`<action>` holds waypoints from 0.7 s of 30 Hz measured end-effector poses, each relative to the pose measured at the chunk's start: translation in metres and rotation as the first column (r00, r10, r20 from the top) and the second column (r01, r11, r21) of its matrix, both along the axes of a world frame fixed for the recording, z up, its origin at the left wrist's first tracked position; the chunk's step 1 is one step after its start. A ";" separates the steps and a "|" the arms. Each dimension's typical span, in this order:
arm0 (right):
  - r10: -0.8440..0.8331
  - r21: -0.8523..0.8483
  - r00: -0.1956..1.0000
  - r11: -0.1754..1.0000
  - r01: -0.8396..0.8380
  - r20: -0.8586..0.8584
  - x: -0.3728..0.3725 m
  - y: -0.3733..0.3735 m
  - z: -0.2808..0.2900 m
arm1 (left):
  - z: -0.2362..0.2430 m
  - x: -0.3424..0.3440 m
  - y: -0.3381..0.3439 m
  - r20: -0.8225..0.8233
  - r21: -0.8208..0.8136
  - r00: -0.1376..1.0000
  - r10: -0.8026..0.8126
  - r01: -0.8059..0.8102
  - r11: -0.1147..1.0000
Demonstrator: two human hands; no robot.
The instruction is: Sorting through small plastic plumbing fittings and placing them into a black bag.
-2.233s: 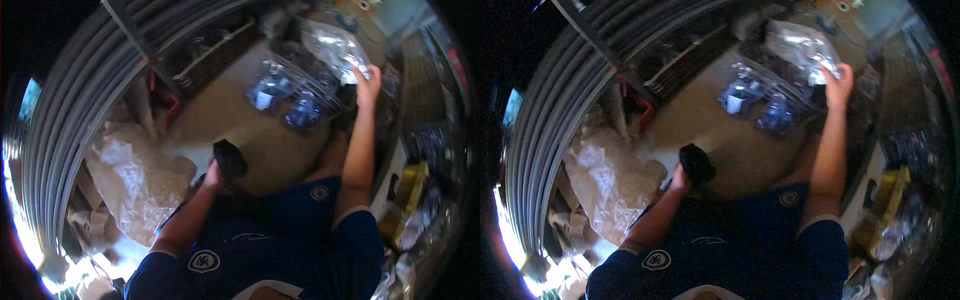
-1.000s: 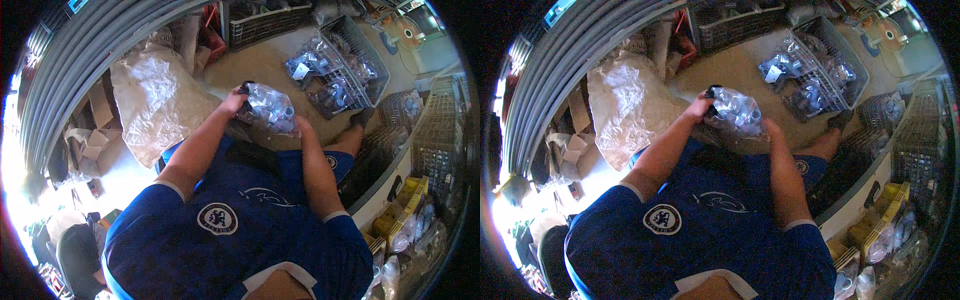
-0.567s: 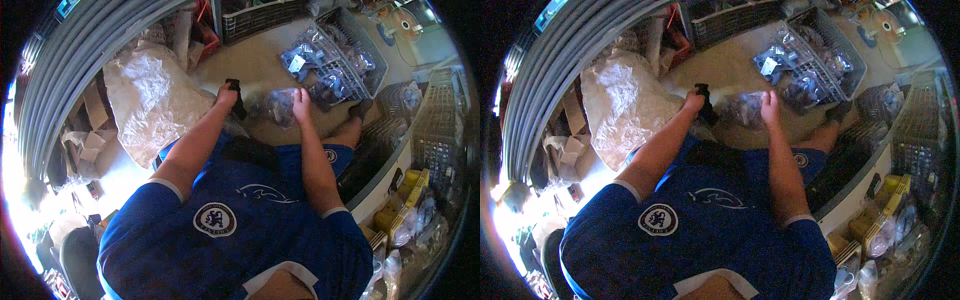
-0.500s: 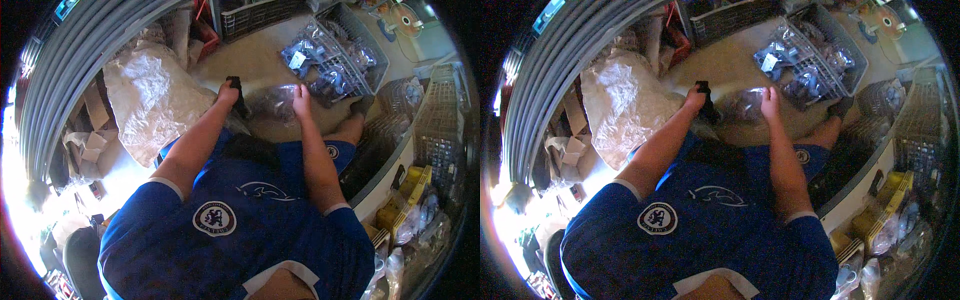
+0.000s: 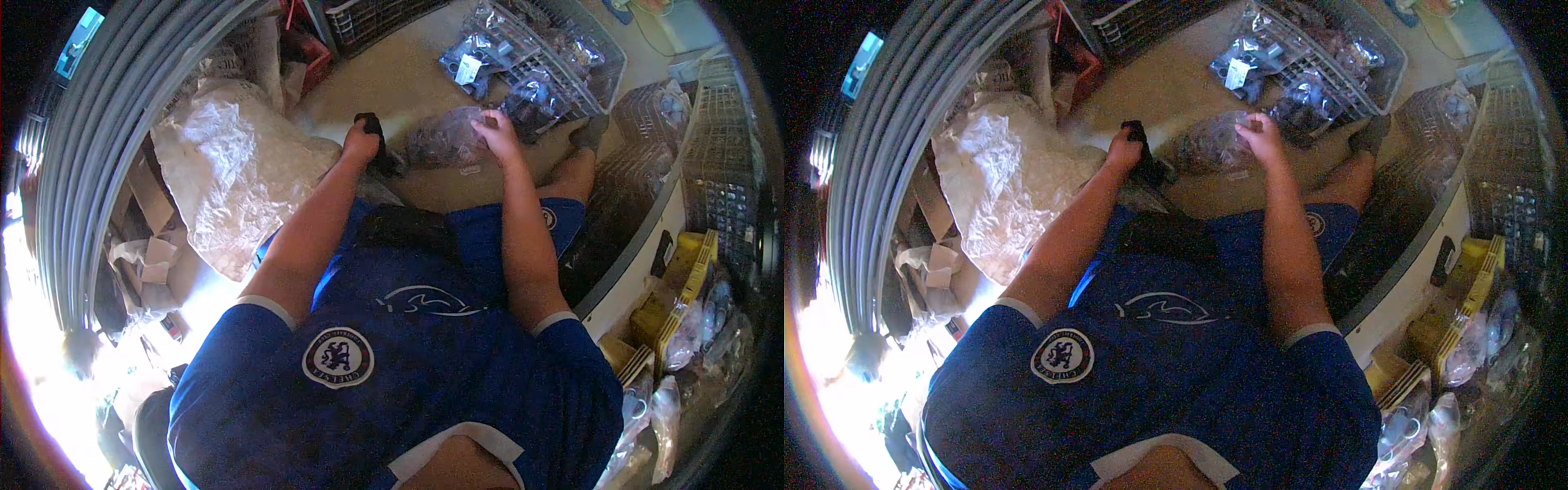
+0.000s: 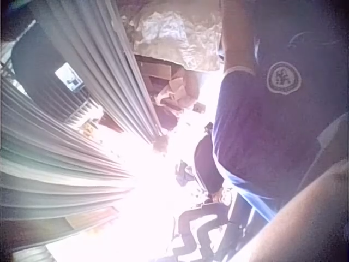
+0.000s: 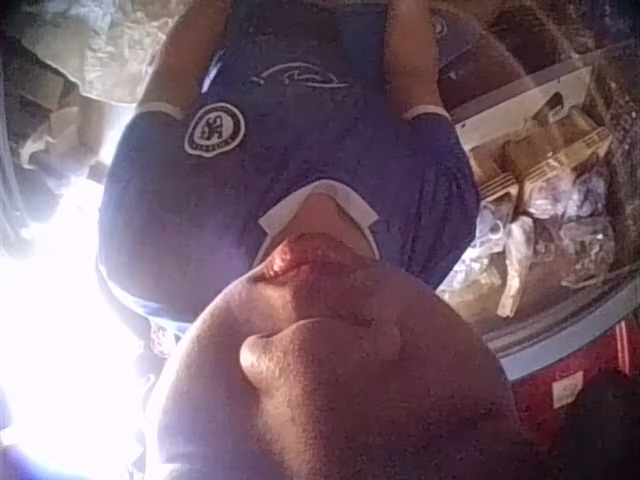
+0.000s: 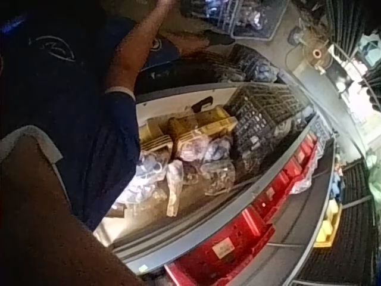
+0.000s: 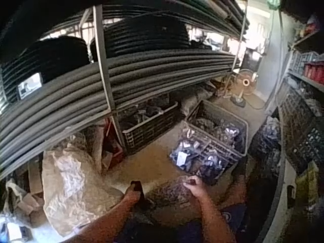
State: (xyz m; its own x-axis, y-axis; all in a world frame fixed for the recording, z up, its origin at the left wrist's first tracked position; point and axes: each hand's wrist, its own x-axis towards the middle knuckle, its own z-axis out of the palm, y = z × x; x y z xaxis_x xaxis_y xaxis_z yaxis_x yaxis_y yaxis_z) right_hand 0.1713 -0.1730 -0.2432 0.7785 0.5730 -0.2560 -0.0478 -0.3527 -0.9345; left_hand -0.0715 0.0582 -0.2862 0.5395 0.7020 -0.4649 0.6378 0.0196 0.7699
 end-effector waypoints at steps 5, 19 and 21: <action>0.009 0.129 0.996 0.992 0.003 -0.089 0.003 -0.004 0.016 | 0.022 -0.001 -0.006 0.061 0.128 0.998 0.010 -0.018 0.992; -0.147 0.145 0.982 0.976 0.164 -0.122 0.005 -0.013 0.037 | 0.050 0.006 -0.024 0.519 -0.321 0.844 0.139 0.042 0.946; -0.150 0.163 0.982 0.972 0.168 -0.115 0.007 -0.016 0.038 | 0.044 0.007 -0.026 0.552 -0.300 0.812 0.189 -0.017 0.954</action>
State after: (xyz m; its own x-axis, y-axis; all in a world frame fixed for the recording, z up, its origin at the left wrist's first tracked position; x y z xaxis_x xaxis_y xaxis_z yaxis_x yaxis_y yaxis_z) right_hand 0.1781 -0.1889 -0.2051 0.8382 0.4864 -0.2466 -0.1874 -0.1679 -0.9678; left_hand -0.0641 0.0323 -0.2421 0.6970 0.6624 -0.2745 0.0686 0.3195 0.9451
